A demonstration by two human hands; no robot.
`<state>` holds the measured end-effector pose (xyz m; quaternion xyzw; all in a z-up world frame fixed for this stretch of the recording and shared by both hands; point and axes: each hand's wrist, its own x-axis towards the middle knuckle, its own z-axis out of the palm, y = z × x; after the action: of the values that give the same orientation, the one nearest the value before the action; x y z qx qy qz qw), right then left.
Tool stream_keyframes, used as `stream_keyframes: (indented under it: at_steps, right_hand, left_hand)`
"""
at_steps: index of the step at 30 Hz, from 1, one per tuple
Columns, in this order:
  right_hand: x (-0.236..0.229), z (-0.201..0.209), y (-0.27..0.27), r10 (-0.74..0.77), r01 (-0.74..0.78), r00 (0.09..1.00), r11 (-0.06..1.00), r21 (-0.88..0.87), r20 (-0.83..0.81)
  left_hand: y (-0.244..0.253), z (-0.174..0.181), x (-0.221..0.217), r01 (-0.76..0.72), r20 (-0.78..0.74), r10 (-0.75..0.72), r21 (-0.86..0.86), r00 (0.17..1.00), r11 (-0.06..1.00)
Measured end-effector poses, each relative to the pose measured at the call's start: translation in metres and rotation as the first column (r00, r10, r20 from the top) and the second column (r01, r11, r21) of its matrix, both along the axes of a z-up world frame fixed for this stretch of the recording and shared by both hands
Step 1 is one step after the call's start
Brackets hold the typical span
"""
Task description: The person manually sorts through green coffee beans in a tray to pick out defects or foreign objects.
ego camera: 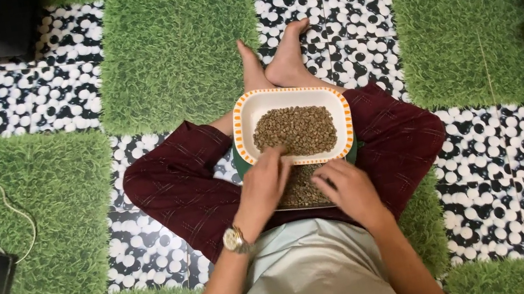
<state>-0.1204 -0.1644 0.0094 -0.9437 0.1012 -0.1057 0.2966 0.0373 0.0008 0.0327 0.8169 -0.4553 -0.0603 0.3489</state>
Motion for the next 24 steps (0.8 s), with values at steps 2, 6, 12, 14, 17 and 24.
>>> stream_keyframes:
  at_steps: [2, 6, 12, 14, 17, 24]
  right_hand:
    - [0.012, 0.016, -0.008, -0.024, 0.03, 0.998, 0.996, -0.088, 0.062]
    - [0.041, 0.024, -0.025, -0.116, 0.171, 0.967, 0.955, -0.241, 0.225]
    - [0.015, 0.043, -0.012, -0.121, 0.158, 0.98, 0.957, -0.242, 0.161]
    - [-0.004, 0.033, -0.002, -0.091, 0.105, 0.993, 0.973, -0.208, 0.075]
    - [-0.019, 0.011, 0.007, -0.054, 0.044, 0.995, 0.992, -0.119, -0.085]
    - [0.001, -0.004, 0.015, 0.061, -0.082, 0.96, 0.994, -0.066, -0.274]
  left_hand:
    - [0.009, -0.006, -0.015, 0.03, -0.029, -0.029, 0.021, 0.999, 0.999]
    - [0.012, -0.011, -0.035, 0.135, -0.101, -0.121, 0.144, 0.988, 0.98]
    - [-0.015, -0.059, -0.031, 0.168, 0.019, -0.192, 0.399, 0.981, 0.902]
    - [-0.018, -0.069, -0.038, 0.177, 0.007, -0.197, 0.413, 0.98, 0.893]
    - [-0.022, -0.068, -0.044, 0.135, 0.051, -0.164, 0.358, 0.985, 0.924]
    - [-0.017, -0.05, -0.04, 0.204, -0.078, -0.189, 0.422, 0.979, 0.883]
